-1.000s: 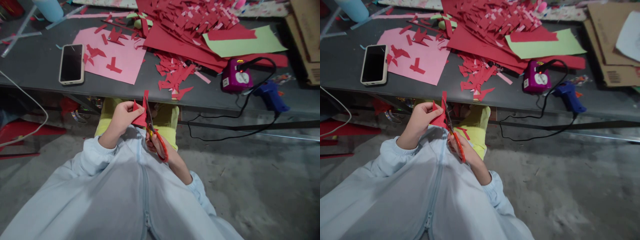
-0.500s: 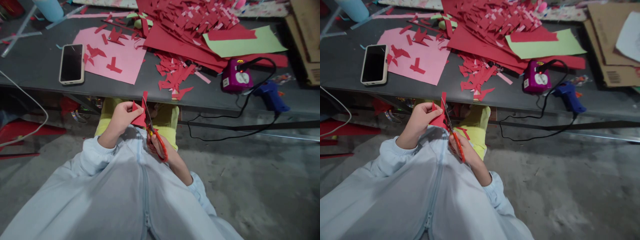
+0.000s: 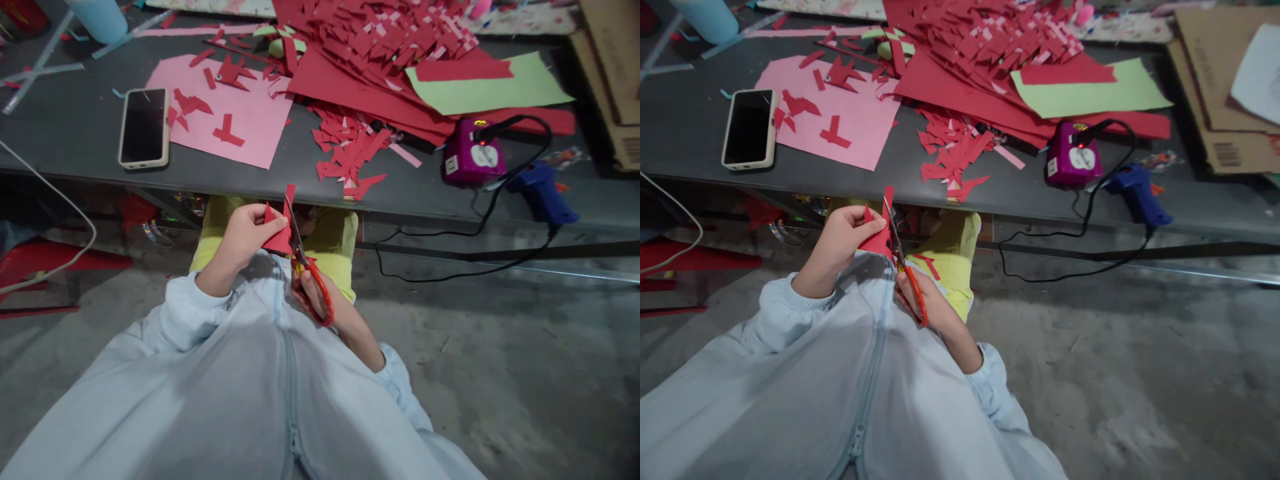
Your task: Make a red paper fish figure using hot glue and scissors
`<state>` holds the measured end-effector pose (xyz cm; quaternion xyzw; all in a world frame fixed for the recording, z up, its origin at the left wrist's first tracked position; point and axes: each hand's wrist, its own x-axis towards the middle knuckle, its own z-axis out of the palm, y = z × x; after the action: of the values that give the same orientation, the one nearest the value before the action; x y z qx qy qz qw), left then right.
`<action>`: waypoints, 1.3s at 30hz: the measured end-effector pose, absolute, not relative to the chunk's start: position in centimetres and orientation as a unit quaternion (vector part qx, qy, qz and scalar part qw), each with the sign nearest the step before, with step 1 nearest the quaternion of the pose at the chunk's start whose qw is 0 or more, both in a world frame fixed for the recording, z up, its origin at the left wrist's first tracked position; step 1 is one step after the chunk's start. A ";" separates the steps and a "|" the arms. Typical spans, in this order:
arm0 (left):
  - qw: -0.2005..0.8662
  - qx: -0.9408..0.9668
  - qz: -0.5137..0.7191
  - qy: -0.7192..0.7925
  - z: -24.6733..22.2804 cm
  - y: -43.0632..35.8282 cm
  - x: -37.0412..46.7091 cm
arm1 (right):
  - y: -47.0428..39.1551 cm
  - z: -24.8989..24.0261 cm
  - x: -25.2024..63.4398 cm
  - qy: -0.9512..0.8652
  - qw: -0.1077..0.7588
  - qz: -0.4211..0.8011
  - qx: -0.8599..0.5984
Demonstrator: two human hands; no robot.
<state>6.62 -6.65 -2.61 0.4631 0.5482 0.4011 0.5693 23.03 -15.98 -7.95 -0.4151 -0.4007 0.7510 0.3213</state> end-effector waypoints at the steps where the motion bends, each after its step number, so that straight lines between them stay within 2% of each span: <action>1: 0.571 0.462 0.402 0.547 -2.6 -6.6 6.6 | -16.0 -7.9 23.0 -0.389 0.321 0.758 -0.413; 6: 0.570 0.474 0.400 0.539 -2.8 -6.6 6.3 | -15.7 -7.5 23.0 -0.339 0.316 0.793 -0.397; 13: 0.596 0.488 0.360 0.526 -2.9 -6.8 6.8 | -15.4 -7.7 23.0 -0.328 0.340 0.793 -0.384; 39: 0.595 0.494 0.349 0.529 -2.8 -6.9 7.2 | -15.7 -8.0 22.6 -0.311 0.333 0.818 -0.352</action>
<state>7.17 -6.88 -2.83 0.4945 0.5285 0.3487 0.5955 22.55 -15.69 -8.02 -0.3515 -0.3114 0.8179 0.3325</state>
